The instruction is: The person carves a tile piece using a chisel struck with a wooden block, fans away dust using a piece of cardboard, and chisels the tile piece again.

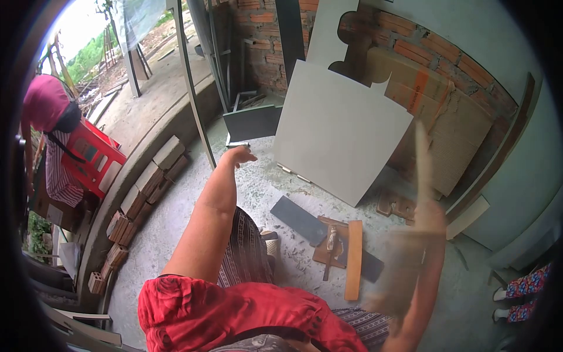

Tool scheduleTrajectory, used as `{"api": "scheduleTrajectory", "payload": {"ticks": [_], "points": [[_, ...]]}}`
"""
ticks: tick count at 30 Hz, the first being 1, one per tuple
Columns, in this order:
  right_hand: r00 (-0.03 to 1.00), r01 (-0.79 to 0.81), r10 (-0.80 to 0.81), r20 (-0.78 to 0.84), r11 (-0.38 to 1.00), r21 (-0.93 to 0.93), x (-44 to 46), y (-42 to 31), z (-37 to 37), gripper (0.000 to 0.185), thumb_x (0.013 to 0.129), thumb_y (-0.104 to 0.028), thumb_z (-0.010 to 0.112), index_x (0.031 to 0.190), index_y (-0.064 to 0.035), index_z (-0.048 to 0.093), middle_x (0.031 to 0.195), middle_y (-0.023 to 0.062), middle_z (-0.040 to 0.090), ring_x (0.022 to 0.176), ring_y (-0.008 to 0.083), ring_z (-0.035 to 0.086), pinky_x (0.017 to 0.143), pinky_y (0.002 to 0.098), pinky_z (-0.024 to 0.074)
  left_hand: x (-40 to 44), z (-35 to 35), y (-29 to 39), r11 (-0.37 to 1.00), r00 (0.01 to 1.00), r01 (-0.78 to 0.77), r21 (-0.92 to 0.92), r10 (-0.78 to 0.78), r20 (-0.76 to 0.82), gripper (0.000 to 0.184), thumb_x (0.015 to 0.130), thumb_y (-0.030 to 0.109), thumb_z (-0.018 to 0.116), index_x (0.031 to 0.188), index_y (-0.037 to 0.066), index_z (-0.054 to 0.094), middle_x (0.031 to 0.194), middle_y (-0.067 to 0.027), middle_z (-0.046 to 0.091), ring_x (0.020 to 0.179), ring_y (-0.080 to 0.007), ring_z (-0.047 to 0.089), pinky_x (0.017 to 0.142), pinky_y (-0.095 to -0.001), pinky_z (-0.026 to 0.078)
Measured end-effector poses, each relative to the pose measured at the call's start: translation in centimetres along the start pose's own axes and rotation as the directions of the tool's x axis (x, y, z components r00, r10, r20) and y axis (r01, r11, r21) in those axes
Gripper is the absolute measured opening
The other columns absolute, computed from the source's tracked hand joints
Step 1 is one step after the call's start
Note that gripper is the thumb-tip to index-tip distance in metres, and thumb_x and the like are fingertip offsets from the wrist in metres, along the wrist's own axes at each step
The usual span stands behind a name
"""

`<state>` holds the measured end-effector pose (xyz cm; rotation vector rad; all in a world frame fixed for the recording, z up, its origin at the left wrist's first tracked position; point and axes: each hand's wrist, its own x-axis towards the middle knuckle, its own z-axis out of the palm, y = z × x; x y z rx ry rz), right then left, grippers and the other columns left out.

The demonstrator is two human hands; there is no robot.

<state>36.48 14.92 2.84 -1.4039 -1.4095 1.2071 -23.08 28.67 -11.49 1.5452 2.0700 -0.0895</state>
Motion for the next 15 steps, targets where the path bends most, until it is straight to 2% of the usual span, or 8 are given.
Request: {"api": "scheduleTrajectory", "payload": {"ticks": [1,4,5,8,10,11,12,15], "points": [[0.985,0.163,-0.158,-0.063,0.982,0.097,-0.5,-0.8,2.4,0.019,0.078,-0.020,0.065,0.071,-0.0047,0.055,0.059,0.0033,0.052,0.058,0.0071,0.047,0.055,0.0208,0.0361,0.0,-0.1,0.0,1.000,1.000,-0.007,-0.001,0.007,0.006,0.060,0.077,0.050,0.058,0.118,0.006,0.056,0.129,-0.0130,0.048,0.119,-0.0304,0.045,0.097,-0.0388,0.038],[0.935,0.049,-0.296,-0.196,0.655,-0.754,-0.4,-1.0,3.2,0.022,0.078,-0.020,0.067,0.068,-0.0049,0.055,0.063,-0.0002,0.056,0.059,0.0100,0.051,0.055,0.0284,0.0396,-2.3,-1.3,1.5,1.000,1.000,0.006,0.007,-0.006,0.028,0.060,0.078,0.050,0.058,0.118,0.005,0.056,0.129,-0.0134,0.048,0.119,-0.0306,0.045,0.097,-0.0390,0.038],[0.936,0.053,-0.294,-0.191,0.657,-0.752,-0.5,-0.8,3.3,0.022,0.078,-0.020,0.067,0.068,-0.0049,0.055,0.063,-0.0002,0.056,0.059,0.0100,0.051,0.055,0.0284,0.0396,-3.1,-1.6,1.9,1.000,0.999,0.018,0.013,-0.019,0.045,0.060,0.078,0.049,0.058,0.118,0.005,0.056,0.128,-0.0136,0.049,0.119,-0.0308,0.045,0.097,-0.0391,0.038],[0.921,0.278,-0.286,-0.264,0.958,-0.066,-1.0,0.6,2.0,0.017,0.082,-0.018,0.062,0.080,-0.0017,0.057,0.076,0.0070,0.060,0.071,0.0211,0.057,0.062,0.0352,0.0425,-1.0,-1.2,1.1,1.000,0.994,0.001,-0.003,-0.001,0.111,0.070,0.080,0.043,0.060,0.132,0.002,0.037,0.135,-0.0121,0.040,0.101,-0.0338,0.058,0.077,-0.0369,0.054],[0.921,0.365,-0.250,-0.298,0.817,0.445,-0.3,1.6,0.1,0.017,0.085,-0.016,0.058,0.088,0.0004,0.058,0.084,0.0118,0.062,0.078,0.0284,0.061,0.067,0.0397,0.0444,0.0,-0.8,0.6,1.000,0.995,0.004,0.010,-0.005,0.104,0.070,0.080,0.042,0.060,0.132,0.002,0.037,0.135,-0.0121,0.041,0.100,-0.0336,0.058,0.077,-0.0366,0.054],[0.813,0.298,-0.555,0.178,0.658,0.692,1.1,-0.2,-1.5,0.023,0.090,-0.019,0.048,0.097,0.0021,0.053,0.088,0.0145,0.059,0.076,0.0277,0.059,0.067,0.0369,0.0435,0.1,-0.8,0.6,1.000,0.995,0.003,0.024,-0.005,0.103,0.070,0.080,0.042,0.060,0.132,0.002,0.037,0.134,-0.0121,0.041,0.099,-0.0334,0.058,0.076,-0.0364,0.054],[0.436,0.002,-0.676,0.594,0.661,0.751,2.4,-2.1,-3.1,0.030,0.094,-0.022,0.037,0.106,0.0037,0.048,0.092,0.0172,0.057,0.074,0.0269,0.058,0.066,0.0342,0.0425,-0.4,-1.0,0.8,1.000,0.995,0.008,0.024,-0.010,0.100,0.070,0.080,0.042,0.060,0.132,0.002,0.037,0.134,-0.0121,0.041,0.099,-0.0334,0.058,0.076,-0.0364,0.054],[0.517,-0.024,-0.691,0.505,0.578,0.815,2.2,-0.3,-3.6,0.034,0.094,-0.024,0.036,0.111,0.0032,0.046,0.092,0.0174,0.057,0.072,0.0263,0.057,0.064,0.0340,0.0414,-1.9,-1.7,1.5,1.000,0.991,0.019,-0.007,-0.018,0.131,0.069,0.080,0.041,0.060,0.132,0.002,0.037,0.135,-0.0119,0.040,0.103,-0.0324,0.056,0.077,-0.0360,0.054]]}}
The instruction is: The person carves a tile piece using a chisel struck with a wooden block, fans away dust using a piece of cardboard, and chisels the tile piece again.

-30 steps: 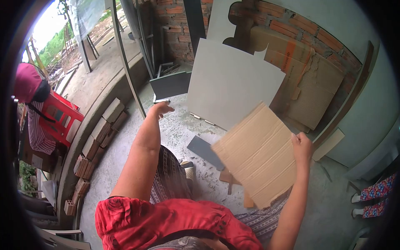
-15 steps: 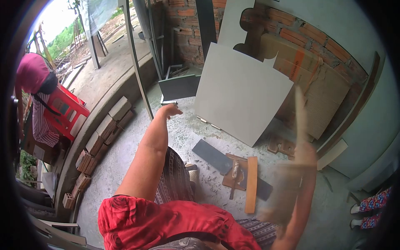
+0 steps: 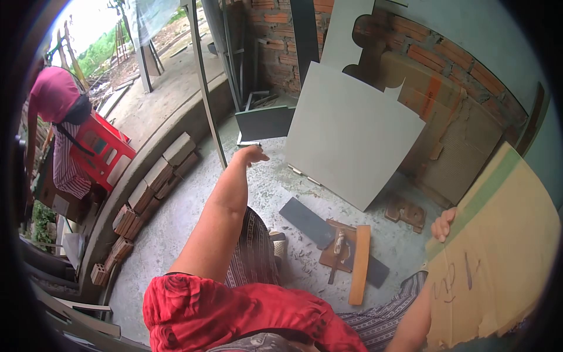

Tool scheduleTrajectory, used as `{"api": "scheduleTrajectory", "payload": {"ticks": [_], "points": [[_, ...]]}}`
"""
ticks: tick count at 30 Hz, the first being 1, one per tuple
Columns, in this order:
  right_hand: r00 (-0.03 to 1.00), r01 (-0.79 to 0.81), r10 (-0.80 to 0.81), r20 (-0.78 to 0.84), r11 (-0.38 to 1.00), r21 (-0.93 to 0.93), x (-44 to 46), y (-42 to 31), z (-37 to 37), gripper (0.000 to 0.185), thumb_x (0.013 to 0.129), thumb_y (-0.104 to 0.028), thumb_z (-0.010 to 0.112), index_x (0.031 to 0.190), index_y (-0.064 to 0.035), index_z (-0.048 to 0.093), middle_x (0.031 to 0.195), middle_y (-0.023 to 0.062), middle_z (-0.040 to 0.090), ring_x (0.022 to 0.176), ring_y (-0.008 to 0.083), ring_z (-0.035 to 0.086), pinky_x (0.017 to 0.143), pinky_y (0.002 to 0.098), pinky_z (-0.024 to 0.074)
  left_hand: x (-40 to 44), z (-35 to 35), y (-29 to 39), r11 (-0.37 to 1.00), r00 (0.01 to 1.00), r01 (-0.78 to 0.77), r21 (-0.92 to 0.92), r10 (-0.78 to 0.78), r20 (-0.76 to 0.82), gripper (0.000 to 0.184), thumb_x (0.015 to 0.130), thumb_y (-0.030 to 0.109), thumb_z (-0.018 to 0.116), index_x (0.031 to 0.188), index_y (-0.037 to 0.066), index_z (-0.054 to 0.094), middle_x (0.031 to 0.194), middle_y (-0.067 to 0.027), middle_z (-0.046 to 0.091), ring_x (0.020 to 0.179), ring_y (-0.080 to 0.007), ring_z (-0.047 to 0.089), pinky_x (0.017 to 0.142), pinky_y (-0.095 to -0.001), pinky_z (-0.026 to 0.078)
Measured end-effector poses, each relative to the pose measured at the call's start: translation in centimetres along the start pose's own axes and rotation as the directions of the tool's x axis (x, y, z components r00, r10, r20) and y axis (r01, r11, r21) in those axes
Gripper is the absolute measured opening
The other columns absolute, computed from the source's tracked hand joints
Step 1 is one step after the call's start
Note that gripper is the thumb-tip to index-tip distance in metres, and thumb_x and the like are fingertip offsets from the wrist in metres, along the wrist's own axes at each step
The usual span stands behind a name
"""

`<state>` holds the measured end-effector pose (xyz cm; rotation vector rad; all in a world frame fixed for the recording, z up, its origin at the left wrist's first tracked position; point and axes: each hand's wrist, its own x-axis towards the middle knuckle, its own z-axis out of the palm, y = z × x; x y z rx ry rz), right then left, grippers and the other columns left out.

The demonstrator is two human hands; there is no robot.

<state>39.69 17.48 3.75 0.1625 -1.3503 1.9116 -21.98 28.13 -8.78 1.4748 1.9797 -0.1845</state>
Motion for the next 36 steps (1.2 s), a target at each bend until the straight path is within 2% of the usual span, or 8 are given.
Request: {"api": "scheduleTrajectory", "payload": {"ticks": [6,13,15,20,25,30,32,36], "points": [[0.537,-0.841,-0.394,-0.746,-0.177,-0.512,2.6,4.3,5.3,0.025,0.079,-0.019,0.064,0.072,0.0020,0.054,0.066,0.0019,0.058,0.062,0.0118,0.050,0.058,0.0287,0.0400,0.8,0.4,-0.2,1.000,0.999,-0.024,0.005,0.024,-0.048,0.069,0.080,0.042,0.060,0.132,0.003,0.038,0.135,-0.0117,0.040,0.102,-0.0322,0.057,0.076,-0.0355,0.054],[0.583,-0.502,-0.308,-0.752,0.591,-0.632,0.6,1.2,3.1,0.023,0.080,-0.018,0.065,0.071,-0.0001,0.054,0.069,0.0066,0.061,0.067,0.0169,0.056,0.063,0.0295,0.0419,1.6,0.7,-1.0,0.999,0.999,-0.035,0.025,0.035,-0.022,0.069,0.080,0.042,0.060,0.132,0.002,0.038,0.135,-0.0119,0.040,0.099,-0.0325,0.059,0.075,-0.0360,0.054],[0.943,-0.308,0.312,0.115,0.950,-0.052,1.7,-2.2,0.0,0.025,0.092,-0.019,0.044,0.107,-0.0010,0.050,0.093,0.0146,0.059,0.075,0.0259,0.058,0.070,0.0336,0.0429,1.7,0.7,-1.1,0.998,0.999,-0.045,0.034,0.046,-0.029,0.069,0.080,0.042,0.060,0.132,0.002,0.038,0.135,-0.0119,0.040,0.097,-0.0328,0.060,0.075,-0.0363,0.054],[0.771,-0.384,0.209,-0.601,0.906,-0.177,0.0,2.1,1.5,0.022,0.091,-0.020,0.048,0.096,0.0002,0.054,0.078,0.0082,0.057,0.070,0.0180,0.056,0.064,0.0290,0.0414,1.1,0.5,-0.3,1.000,1.000,-0.018,-0.014,0.018,-0.023,0.070,0.079,0.041,0.061,0.133,0.003,0.037,0.134,-0.0117,0.042,0.097,-0.0333,0.060,0.076,-0.0361,0.053],[0.531,-0.847,-0.554,-0.641,-0.361,-0.390,2.5,4.5,6.0,0.026,0.079,-0.017,0.066,0.070,0.0007,0.050,0.063,0.0016,0.052,0.062,0.0095,0.046,0.058,0.0276,0.0379,-0.6,0.2,0.6,0.999,1.000,0.018,-0.027,-0.018,-0.025,0.071,0.079,0.041,0.062,0.133,0.004,0.036,0.135,-0.0114,0.041,0.097,-0.0329,0.060,0.076,-0.0361,0.053],[0.552,-0.593,-0.424,-0.718,0.405,-0.695,-1.3,3.0,2.8,0.021,0.085,-0.020,0.058,0.085,0.0014,0.055,0.077,0.0090,0.061,0.071,0.0216,0.058,0.062,0.0345,0.0433,0.8,0.6,-0.5,1.000,0.999,-0.009,-0.013,0.009,-0.042,0.071,0.079,0.041,0.061,0.134,0.004,0.036,0.135,-0.0114,0.040,0.096,-0.0332,0.060,0.076,-0.0366,0.053],[0.918,-0.378,0.369,0.143,0.925,0.038,-0.5,-2.1,-3.0,0.029,0.094,-0.023,0.041,0.109,0.0004,0.051,0.097,0.0141,0.059,0.079,0.0304,0.059,0.072,0.0379,0.0455,1.9,0.8,-1.0,1.000,0.999,-0.028,-0.004,0.028,-0.040,0.070,0.079,0.041,0.061,0.133,0.003,0.036,0.134,-0.0116,0.041,0.096,-0.0333,0.060,0.076,-0.0366,0.053],[0.725,-0.606,0.332,-0.603,0.723,-0.331,-3.5,2.3,-2.0,0.021,0.090,-0.018,0.048,0.098,-0.0006,0.056,0.086,0.0104,0.059,0.067,0.0197,0.055,0.066,0.0304,0.0439,0.5,0.4,0.1,1.000,0.999,-0.004,-0.012,0.004,-0.042,0.070,0.080,0.041,0.061,0.133,0.003,0.037,0.134,-0.0118,0.042,0.095,-0.0333,0.060,0.075,-0.0366,0.054]]}}
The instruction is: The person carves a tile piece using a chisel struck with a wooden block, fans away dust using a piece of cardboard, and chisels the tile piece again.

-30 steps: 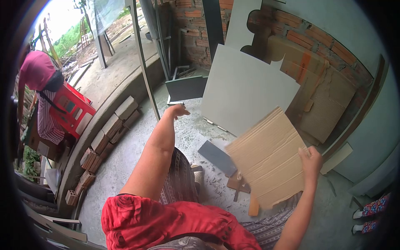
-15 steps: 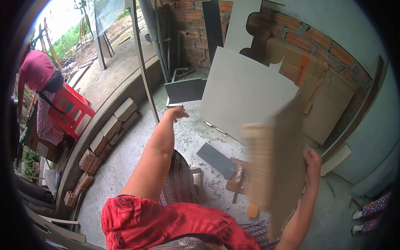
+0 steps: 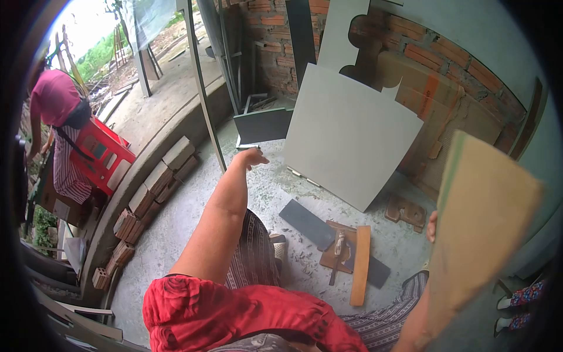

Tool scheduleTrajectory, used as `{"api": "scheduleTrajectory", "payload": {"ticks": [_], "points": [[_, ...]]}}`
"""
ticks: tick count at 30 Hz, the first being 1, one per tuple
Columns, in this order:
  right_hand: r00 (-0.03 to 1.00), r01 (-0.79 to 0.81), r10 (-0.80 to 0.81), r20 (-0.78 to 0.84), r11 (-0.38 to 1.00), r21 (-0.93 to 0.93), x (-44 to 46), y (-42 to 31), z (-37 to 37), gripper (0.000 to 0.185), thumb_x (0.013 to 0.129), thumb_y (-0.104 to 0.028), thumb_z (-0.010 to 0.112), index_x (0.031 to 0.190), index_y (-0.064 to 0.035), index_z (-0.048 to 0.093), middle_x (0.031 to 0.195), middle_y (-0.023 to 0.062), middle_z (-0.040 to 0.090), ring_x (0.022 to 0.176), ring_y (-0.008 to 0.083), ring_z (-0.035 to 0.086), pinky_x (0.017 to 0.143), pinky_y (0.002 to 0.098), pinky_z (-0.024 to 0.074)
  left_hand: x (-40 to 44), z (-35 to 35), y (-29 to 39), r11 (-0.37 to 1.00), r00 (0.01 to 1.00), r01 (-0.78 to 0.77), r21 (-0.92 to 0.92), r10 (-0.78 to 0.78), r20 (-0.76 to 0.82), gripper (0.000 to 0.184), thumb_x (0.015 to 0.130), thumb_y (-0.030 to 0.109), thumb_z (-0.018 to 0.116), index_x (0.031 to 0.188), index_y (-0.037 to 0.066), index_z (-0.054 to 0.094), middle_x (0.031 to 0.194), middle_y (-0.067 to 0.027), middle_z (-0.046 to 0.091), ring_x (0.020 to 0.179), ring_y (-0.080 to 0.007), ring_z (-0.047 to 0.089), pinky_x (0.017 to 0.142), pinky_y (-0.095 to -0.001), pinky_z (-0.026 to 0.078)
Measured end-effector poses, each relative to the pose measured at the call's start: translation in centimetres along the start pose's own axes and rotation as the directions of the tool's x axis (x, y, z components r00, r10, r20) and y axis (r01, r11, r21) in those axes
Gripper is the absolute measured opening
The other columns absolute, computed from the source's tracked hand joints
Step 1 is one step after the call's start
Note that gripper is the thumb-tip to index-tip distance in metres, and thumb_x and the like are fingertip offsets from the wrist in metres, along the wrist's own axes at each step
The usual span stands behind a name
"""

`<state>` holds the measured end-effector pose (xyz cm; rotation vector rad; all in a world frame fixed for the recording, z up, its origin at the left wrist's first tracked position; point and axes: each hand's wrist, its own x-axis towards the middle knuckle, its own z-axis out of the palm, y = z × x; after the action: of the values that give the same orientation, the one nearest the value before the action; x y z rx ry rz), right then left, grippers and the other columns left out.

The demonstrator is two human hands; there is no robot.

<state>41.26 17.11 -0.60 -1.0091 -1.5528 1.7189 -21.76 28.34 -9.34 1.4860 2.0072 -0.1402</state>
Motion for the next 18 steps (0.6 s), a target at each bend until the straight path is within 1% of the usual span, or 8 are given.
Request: {"api": "scheduleTrajectory", "payload": {"ticks": [2,5,9,11,12,13,14,18], "points": [[0.824,0.042,-0.112,-0.556,0.990,-0.138,0.3,-1.8,6.2,0.014,0.079,-0.015,0.063,0.077,-0.0015,0.059,0.066,0.0020,0.058,0.060,0.0114,0.052,0.056,0.0279,0.0414,0.2,0.0,0.0,1.000,1.000,-0.010,-0.002,0.010,0.014,0.069,0.079,0.041,0.061,0.132,0.002,0.038,0.134,-0.0121,0.042,0.094,-0.0332,0.060,0.074,-0.0365,0.054],[0.686,-0.462,-0.520,-0.509,0.230,-0.856,0.4,-2.5,7.9,0.024,0.079,-0.020,0.063,0.069,-0.0010,0.053,0.062,0.0009,0.055,0.061,0.0132,0.053,0.056,0.0303,0.0396,-0.2,0.0,0.2,1.000,1.000,-0.007,-0.018,0.007,0.019,0.069,0.078,0.041,0.061,0.131,0.002,0.039,0.133,-0.0122,0.042,0.093,-0.0333,0.061,0.073,-0.0364,0.054],[0.677,-0.472,-0.564,-0.473,0.160,-0.867,0.2,-3.0,8.1,0.029,0.082,-0.024,0.062,0.065,-0.0021,0.051,0.062,0.0049,0.057,0.063,0.0195,0.057,0.056,0.0338,0.0398,-0.2,-0.1,0.0,1.000,1.000,-0.023,0.010,0.023,0.006,0.068,0.078,0.040,0.061,0.130,0.002,0.040,0.132,-0.0125,0.044,0.096,-0.0319,0.060,0.071,-0.0364,0.054],[0.837,0.097,-0.286,-0.466,0.916,-0.388,-0.5,-1.5,4.8,0.026,0.087,-0.027,0.053,0.083,-0.0011,0.057,0.074,0.0131,0.061,0.070,0.0282,0.060,0.057,0.0391,0.0414,0.8,0.1,-0.6,1.000,1.000,-0.015,0.015,0.015,0.008,0.067,0.079,0.040,0.061,0.130,0.001,0.041,0.132,-0.0124,0.044,0.098,-0.0316,0.059,0.072,-0.0362,0.055],[0.837,0.095,-0.285,-0.467,0.916,-0.389,0.1,-1.7,2.9,0.026,0.087,-0.027,0.053,0.083,-0.0011,0.057,0.074,0.0131,0.061,0.070,0.0282,0.060,0.057,0.0391,0.0414,1.3,0.3,-0.7,1.000,1.000,-0.012,0.021,0.012,0.007,0.067,0.079,0.040,0.061,0.130,0.001,0.041,0.132,-0.0124,0.044,0.100,-0.0313,0.058,0.072,-0.0361,0.055],[0.977,0.195,-0.198,0.073,0.979,0.055,1.4,-2.4,0.8,0.028,0.090,-0.027,0.047,0.095,-0.0007,0.054,0.079,0.0137,0.060,0.069,0.0274,0.058,0.058,0.0369,0.0417,1.5,0.6,-0.7,1.000,1.000,-0.014,0.019,0.014,0.008,0.067,0.079,0.040,0.061,0.130,0.001,0.041,0.132,-0.0124,0.044,0.100,-0.0313,0.058,0.072,-0.0361,0.055],[0.754,0.000,-0.302,0.584,0.888,0.460,2.3,-3.3,0.3,0.033,0.092,-0.027,0.042,0.108,-0.0003,0.052,0.085,0.0143,0.060,0.069,0.0266,0.057,0.058,0.0347,0.0421,1.5,0.8,-0.8,1.000,0.999,-0.021,-0.005,0.021,-0.036,0.061,0.078,0.043,0.061,0.122,0.003,0.049,0.129,-0.0134,0.047,0.108,-0.0314,0.053,0.084,-0.0378,0.047],[0.921,-0.175,-0.023,0.388,0.866,0.468,0.4,-4.3,5.3,0.034,0.092,-0.027,0.041,0.111,0.0002,0.051,0.080,0.0110,0.058,0.064,0.0222,0.053,0.060,0.0263,0.0415,0.9,0.7,-0.5,0.999,0.998,-0.021,-0.025,0.019,-0.067,0.057,0.077,0.047,0.061,0.115,0.005,0.057,0.127,-0.0147,0.050,0.117,-0.0316,0.047,0.096,-0.0395,0.038]]}}
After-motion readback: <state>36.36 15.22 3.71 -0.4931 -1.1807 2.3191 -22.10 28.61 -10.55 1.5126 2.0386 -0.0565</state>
